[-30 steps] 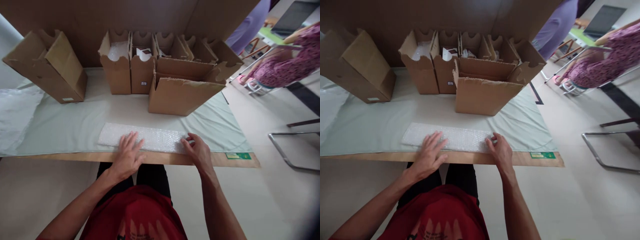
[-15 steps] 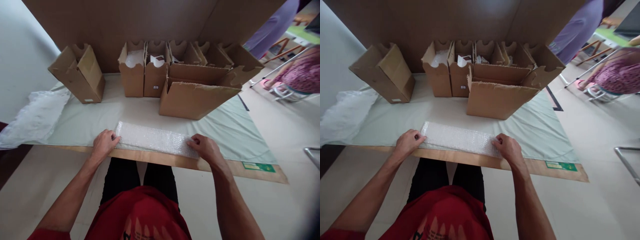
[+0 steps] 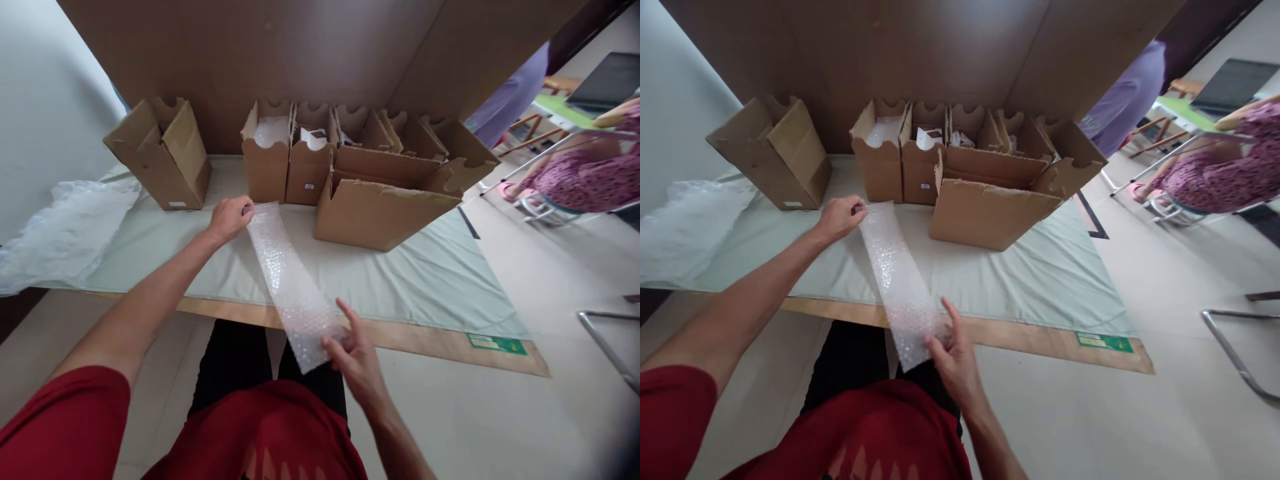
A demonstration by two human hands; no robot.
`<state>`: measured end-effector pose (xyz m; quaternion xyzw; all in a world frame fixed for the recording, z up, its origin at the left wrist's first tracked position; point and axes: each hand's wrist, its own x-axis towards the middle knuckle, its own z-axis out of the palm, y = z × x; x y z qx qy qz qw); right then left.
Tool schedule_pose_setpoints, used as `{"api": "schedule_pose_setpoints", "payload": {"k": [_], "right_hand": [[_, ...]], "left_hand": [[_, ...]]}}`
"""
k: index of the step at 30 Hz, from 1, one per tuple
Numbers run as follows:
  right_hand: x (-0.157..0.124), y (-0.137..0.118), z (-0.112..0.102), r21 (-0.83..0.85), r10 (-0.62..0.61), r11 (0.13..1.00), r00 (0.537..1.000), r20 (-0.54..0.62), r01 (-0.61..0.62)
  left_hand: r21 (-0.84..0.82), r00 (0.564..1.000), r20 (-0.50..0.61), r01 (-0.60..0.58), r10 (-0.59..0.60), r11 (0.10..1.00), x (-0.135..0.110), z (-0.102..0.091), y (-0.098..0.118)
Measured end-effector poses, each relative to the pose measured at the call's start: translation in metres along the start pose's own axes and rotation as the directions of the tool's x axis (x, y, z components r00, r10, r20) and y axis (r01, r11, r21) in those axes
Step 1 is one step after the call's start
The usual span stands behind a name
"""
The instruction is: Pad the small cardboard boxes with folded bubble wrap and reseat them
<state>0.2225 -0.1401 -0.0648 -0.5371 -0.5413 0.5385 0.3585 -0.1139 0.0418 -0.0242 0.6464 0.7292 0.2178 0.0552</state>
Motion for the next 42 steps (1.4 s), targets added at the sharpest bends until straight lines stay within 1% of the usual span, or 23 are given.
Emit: {"api": "schedule_pose_setpoints", "payload": {"k": [2,3,4,6,7,9,10,12,13,15,17,19,20,22,25,26,28,30,31,33,35,38,42], "right_hand": [[-0.008,0.009,0.026,0.063,0.082,0.995,0.997,0.014,-0.082],[-0.011,0.013,0.035,0.087,0.117,0.989,0.993,0.016,-0.118],[-0.012,0.018,0.043,0.107,0.137,0.985,0.990,0.018,-0.138],[-0.014,0.026,0.050,0.130,0.140,0.981,0.989,0.040,-0.144],[-0.015,0.029,0.051,0.134,0.130,0.982,0.990,0.059,-0.137],[-0.015,0.033,0.047,0.130,0.105,0.985,0.990,0.098,-0.117],[-0.015,0.034,0.045,0.123,0.096,0.986,0.989,0.114,-0.110],[-0.015,0.034,0.039,0.103,0.088,0.989,0.986,0.143,-0.103],[-0.016,0.033,0.036,0.096,0.084,0.990,0.984,0.159,-0.100],[-0.018,0.028,0.033,0.103,0.078,0.990,0.978,0.195,-0.099],[-0.021,0.019,0.030,0.148,0.077,0.982,0.967,0.242,-0.115],[-0.024,0.008,0.028,0.219,0.080,0.964,0.950,0.302,-0.151],[-0.024,0.002,0.026,0.257,0.077,0.952,0.939,0.335,-0.170],[-0.021,-0.010,0.023,0.326,0.049,0.926,0.919,0.392,-0.188],[-0.002,-0.029,0.021,0.397,-0.038,0.906,0.904,0.427,-0.149],[0.009,-0.036,0.022,0.413,-0.068,0.902,0.902,0.427,-0.127],[0.035,-0.049,0.027,0.453,-0.127,0.887,0.897,0.423,-0.088],[0.067,-0.060,0.035,0.499,-0.166,0.863,0.888,0.430,-0.080],[0.084,-0.064,0.041,0.517,-0.171,0.851,0.882,0.439,-0.092],[0.118,-0.068,0.052,0.527,-0.151,0.839,0.875,0.460,-0.133],[0.149,-0.066,0.063,0.507,-0.114,0.849,0.883,0.456,-0.152],[0.183,-0.056,0.075,0.441,-0.049,0.883,0.905,0.423,-0.159],[0.202,-0.042,0.083,0.360,0.006,0.917,0.907,0.421,-0.173]], "left_hand": [[0.007,0.998,-0.048,-0.027,0.027,1.000,0.007,0.013,0.004],[0.006,0.995,-0.090,-0.048,0.048,0.999,0.002,0.019,0.005],[0.001,0.988,-0.130,-0.086,0.086,0.996,-0.008,0.024,0.005],[-0.018,0.962,-0.164,-0.225,0.219,0.974,-0.042,0.030,0.001],[-0.037,0.934,-0.143,-0.337,0.329,0.941,-0.064,0.030,-0.002],[-0.111,0.839,-0.059,-0.544,0.541,0.832,-0.108,0.027,-0.008],[-0.161,0.800,-0.010,-0.593,0.600,0.789,-0.127,0.024,-0.011],[-0.224,0.758,0.081,-0.619,0.647,0.753,-0.155,0.016,-0.014],[-0.239,0.745,0.124,-0.618,0.655,0.749,-0.163,0.013,-0.015],[-0.251,0.718,0.195,-0.622,0.668,0.742,-0.169,0.009,-0.015],[-0.268,0.681,0.245,-0.637,0.690,0.723,-0.168,0.009,-0.013],[-0.287,0.666,0.262,-0.637,0.698,0.715,-0.165,0.012,-0.012],[-0.295,0.672,0.259,-0.629,0.694,0.719,-0.165,0.014,-0.012],[-0.317,0.704,0.234,-0.596,0.670,0.737,-0.167,0.019,-0.011],[-0.394,0.790,0.167,-0.495,0.590,0.774,-0.173,0.026,-0.006],[-0.430,0.829,0.141,-0.441,0.541,0.788,-0.174,0.027,-0.004],[-0.500,0.911,0.115,-0.291,0.396,0.815,-0.173,0.028,0.003],[-0.570,0.965,0.144,-0.099,0.218,0.815,-0.169,0.029,0.011],[-0.608,0.977,0.166,-0.006,0.135,0.794,-0.166,0.030,0.015],[-0.681,0.980,0.201,0.135,0.007,0.719,-0.159,0.033,0.020],[-0.724,0.980,0.174,0.191,-0.092,0.663,-0.153,0.040,0.023],[-0.724,0.982,0.063,0.168,-0.179,0.669,-0.148,0.052,0.024],[-0.647,0.977,-0.124,0.052,-0.172,0.761,-0.149,0.064,0.024]]}}
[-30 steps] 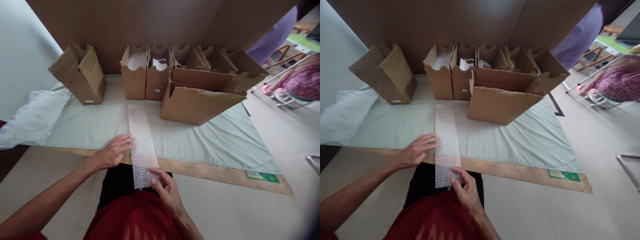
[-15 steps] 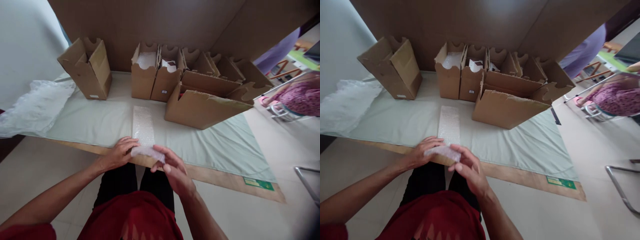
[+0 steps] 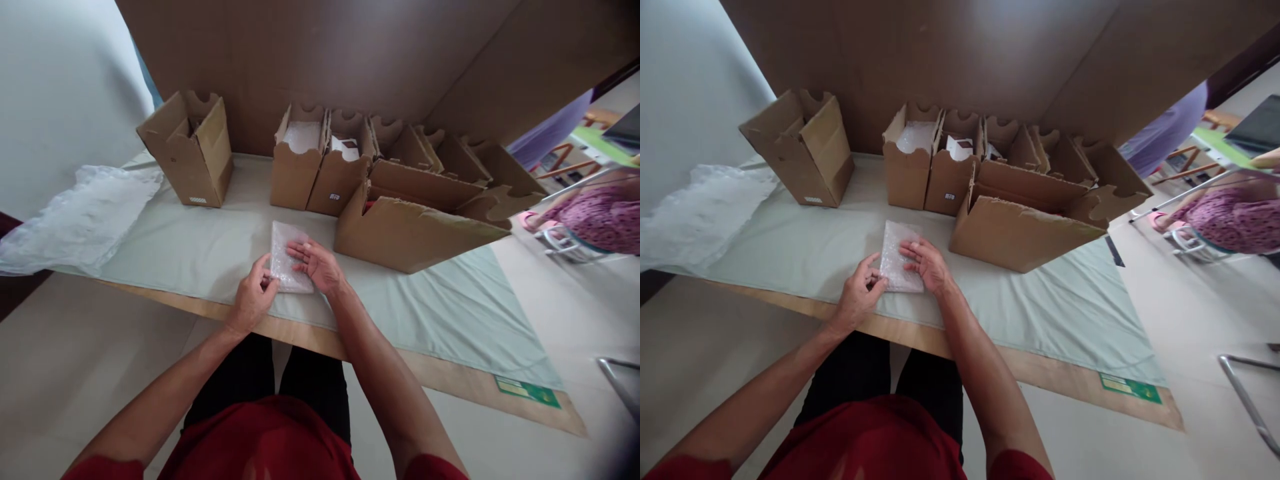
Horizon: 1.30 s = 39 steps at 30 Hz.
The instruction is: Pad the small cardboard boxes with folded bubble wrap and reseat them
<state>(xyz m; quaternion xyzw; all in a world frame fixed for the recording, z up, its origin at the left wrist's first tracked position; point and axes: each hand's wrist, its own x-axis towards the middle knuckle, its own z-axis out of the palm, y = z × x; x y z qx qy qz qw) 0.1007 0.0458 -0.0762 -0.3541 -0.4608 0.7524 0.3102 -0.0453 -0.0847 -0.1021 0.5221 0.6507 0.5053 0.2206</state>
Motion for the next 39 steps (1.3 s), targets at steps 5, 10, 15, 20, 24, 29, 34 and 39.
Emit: {"api": "schedule_pose_setpoints", "payload": {"k": [5,10,15,20,24,29,34,39], "right_hand": [[0.002,0.007,-0.002,-0.013,-0.027,1.000,1.000,-0.002,0.027],[-0.002,0.015,0.001,-0.019,-0.096,0.995,0.994,-0.058,0.095],[-0.006,0.023,0.004,-0.051,-0.196,0.980,0.978,-0.070,0.193],[-0.009,0.023,0.004,-0.265,-0.401,0.890,0.914,-0.069,0.371],[-0.014,0.022,0.004,-0.545,-0.497,0.740,0.866,-0.049,0.394],[-0.013,0.026,0.002,-0.810,-0.536,0.463,0.842,0.068,0.360],[-0.009,0.030,0.002,-0.913,-0.473,0.278,0.870,0.141,0.299],[-0.011,0.028,0.004,-0.934,-0.463,0.225,0.874,0.149,0.279]], "left_hand": [[0.249,0.986,-0.048,-0.140,0.157,0.958,-0.007,0.007,0.000],[0.411,0.980,-0.036,-0.162,0.194,0.897,-0.007,0.008,0.002],[0.397,0.988,-0.037,-0.122,0.148,0.910,0.000,0.002,-0.004],[0.417,0.982,-0.018,-0.163,0.187,0.894,0.004,0.000,-0.007],[0.475,0.972,0.029,-0.219,0.233,0.852,0.008,-0.005,-0.002],[0.484,0.964,0.046,-0.251,0.262,0.838,0.014,-0.006,-0.003],[0.497,0.976,0.086,-0.216,0.200,0.840,0.020,0.000,-0.008],[0.574,0.968,0.041,-0.226,0.248,0.787,0.016,-0.003,-0.003]]}}
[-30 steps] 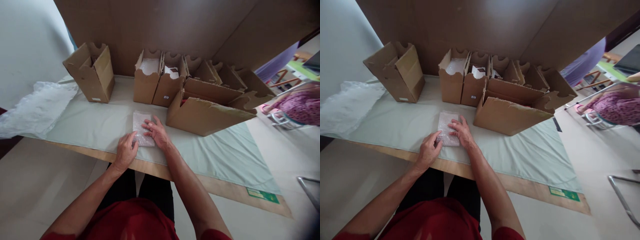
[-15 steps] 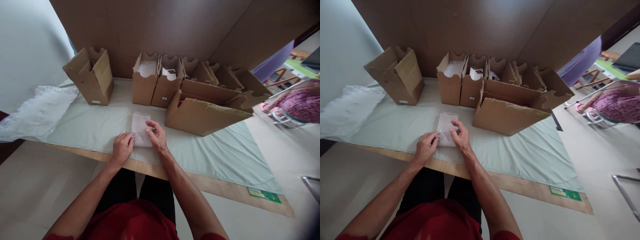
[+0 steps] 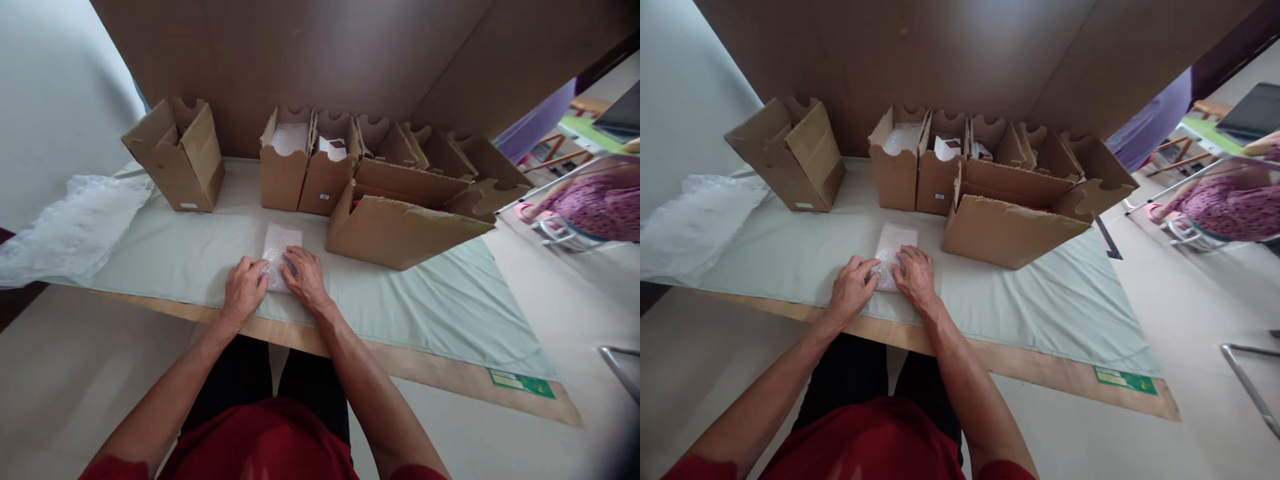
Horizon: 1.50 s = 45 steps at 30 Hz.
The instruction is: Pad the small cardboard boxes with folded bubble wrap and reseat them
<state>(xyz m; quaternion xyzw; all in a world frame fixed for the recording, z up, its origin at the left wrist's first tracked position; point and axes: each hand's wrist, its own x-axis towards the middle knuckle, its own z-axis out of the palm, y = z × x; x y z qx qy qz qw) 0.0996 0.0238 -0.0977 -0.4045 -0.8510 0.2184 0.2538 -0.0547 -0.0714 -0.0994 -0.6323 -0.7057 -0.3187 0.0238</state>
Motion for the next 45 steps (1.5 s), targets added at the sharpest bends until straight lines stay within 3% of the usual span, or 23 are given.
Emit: {"api": "schedule_pose_setpoints", "payload": {"k": [3,6,10,14,19,24,28,32,35,39,42,45], "right_hand": [[-0.001,-0.001,-0.001,-0.007,0.004,1.000,1.000,0.014,-0.004],[0.001,0.000,-0.001,0.013,-0.009,1.000,1.000,0.018,0.009],[0.002,0.001,-0.006,0.059,-0.009,0.998,1.000,0.022,0.008],[-0.013,-0.003,-0.024,0.085,-0.028,0.996,0.999,0.032,0.025],[-0.045,-0.012,-0.040,0.027,-0.176,0.984,0.974,0.143,0.174],[-0.055,-0.017,-0.039,0.096,-0.117,0.990,0.983,0.141,0.104],[-0.057,-0.014,-0.041,0.209,-0.006,0.978,0.990,0.142,-0.024],[-0.056,-0.012,-0.035,0.207,0.117,0.968,0.985,0.124,-0.141],[-0.052,-0.011,-0.025,0.127,0.159,0.978,0.986,0.041,-0.163],[-0.053,-0.014,-0.021,-0.099,0.154,0.982,0.985,-0.079,-0.161],[-0.061,-0.018,-0.027,-0.232,0.029,0.971,0.990,-0.137,-0.061],[-0.068,-0.021,-0.031,-0.280,-0.160,0.949,0.986,-0.040,0.142]], "left_hand": [[0.055,0.991,-0.014,-0.135,0.136,0.989,-0.006,-0.010,0.004],[0.026,0.941,0.148,-0.312,0.305,0.950,-0.009,-0.016,0.006],[0.006,0.904,0.275,-0.341,0.327,0.940,-0.003,-0.017,0.005],[0.007,0.898,0.254,-0.374,0.360,0.927,0.005,-0.017,0.001],[-0.060,0.904,0.166,-0.389,0.393,0.919,0.006,-0.021,0.000],[-0.240,0.938,0.129,-0.285,0.321,0.928,-0.001,-0.033,0.005],[-0.403,0.961,0.256,0.008,0.104,0.915,-0.004,-0.041,0.001],[-0.442,0.936,0.340,0.245,-0.092,0.863,-0.003,-0.035,-0.005],[-0.400,0.937,0.313,0.279,-0.156,0.873,0.000,-0.025,-0.004],[-0.186,0.940,0.261,0.272,-0.220,0.944,0.003,-0.015,0.004],[-0.046,0.945,0.234,0.248,-0.231,0.968,0.005,-0.011,0.010],[0.014,0.965,0.190,0.180,-0.180,0.984,0.004,-0.007,0.013]]}}
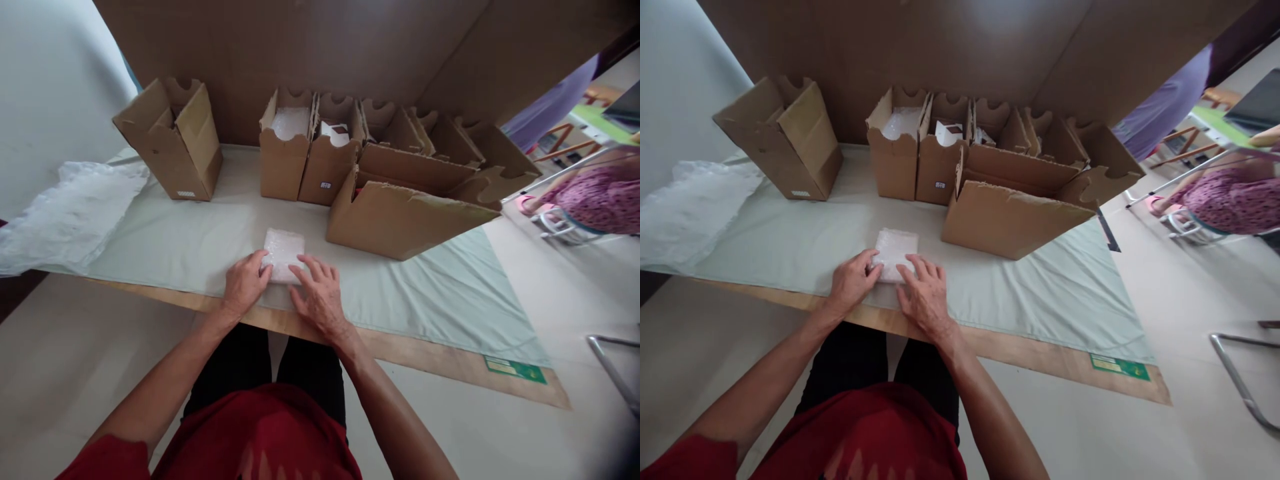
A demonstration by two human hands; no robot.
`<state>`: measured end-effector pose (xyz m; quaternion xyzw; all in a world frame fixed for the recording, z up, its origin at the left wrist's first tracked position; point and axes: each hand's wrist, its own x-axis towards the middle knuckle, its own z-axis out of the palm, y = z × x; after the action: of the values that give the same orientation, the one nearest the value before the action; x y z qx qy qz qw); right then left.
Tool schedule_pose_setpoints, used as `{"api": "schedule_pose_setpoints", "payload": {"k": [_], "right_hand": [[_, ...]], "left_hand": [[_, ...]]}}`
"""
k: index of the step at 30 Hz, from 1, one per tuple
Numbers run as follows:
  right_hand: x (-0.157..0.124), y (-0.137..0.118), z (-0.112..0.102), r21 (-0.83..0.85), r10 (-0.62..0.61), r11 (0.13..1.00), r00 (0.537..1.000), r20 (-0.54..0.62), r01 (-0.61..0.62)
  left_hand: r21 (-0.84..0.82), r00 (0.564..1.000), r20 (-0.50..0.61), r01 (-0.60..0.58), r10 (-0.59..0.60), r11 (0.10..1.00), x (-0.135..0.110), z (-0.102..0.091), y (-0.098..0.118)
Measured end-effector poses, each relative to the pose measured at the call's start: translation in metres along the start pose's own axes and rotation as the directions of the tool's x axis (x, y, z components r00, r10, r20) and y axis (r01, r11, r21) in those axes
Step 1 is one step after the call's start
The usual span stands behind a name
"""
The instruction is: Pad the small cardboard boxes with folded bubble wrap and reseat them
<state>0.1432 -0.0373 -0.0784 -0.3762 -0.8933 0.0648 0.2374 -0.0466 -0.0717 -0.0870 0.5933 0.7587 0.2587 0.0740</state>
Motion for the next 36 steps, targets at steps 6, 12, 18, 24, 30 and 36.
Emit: {"api": "schedule_pose_setpoints", "payload": {"k": [6,12,18,24,30,36], "right_hand": [[0.011,0.005,0.004,0.028,-0.113,0.994,0.978,0.174,0.109],[0.017,0.012,-0.016,0.288,-0.036,0.957,0.973,0.228,-0.032],[0.006,0.018,-0.018,0.548,0.127,0.782,0.936,0.327,-0.297],[0.016,0.027,0.004,0.533,0.318,0.754,0.923,0.216,-0.385],[0.023,0.026,0.008,0.200,0.281,0.936,0.957,0.071,-0.289],[0.033,0.024,0.002,0.010,0.212,0.976,0.953,0.215,-0.219]], "left_hand": [[-0.046,0.950,-0.168,-0.275,0.264,0.960,-0.008,-0.001,-0.011],[-0.275,0.916,-0.031,-0.393,0.400,0.878,-0.017,-0.022,-0.023],[-0.404,0.980,0.136,-0.080,0.146,0.911,-0.017,-0.029,-0.019],[-0.327,0.984,0.177,0.093,-0.036,0.940,-0.004,-0.020,-0.008],[-0.074,0.996,0.034,0.082,-0.080,0.994,0.004,-0.009,-0.001],[-0.019,0.998,-0.048,0.047,-0.048,0.999,0.007,-0.002,-0.001]]}}
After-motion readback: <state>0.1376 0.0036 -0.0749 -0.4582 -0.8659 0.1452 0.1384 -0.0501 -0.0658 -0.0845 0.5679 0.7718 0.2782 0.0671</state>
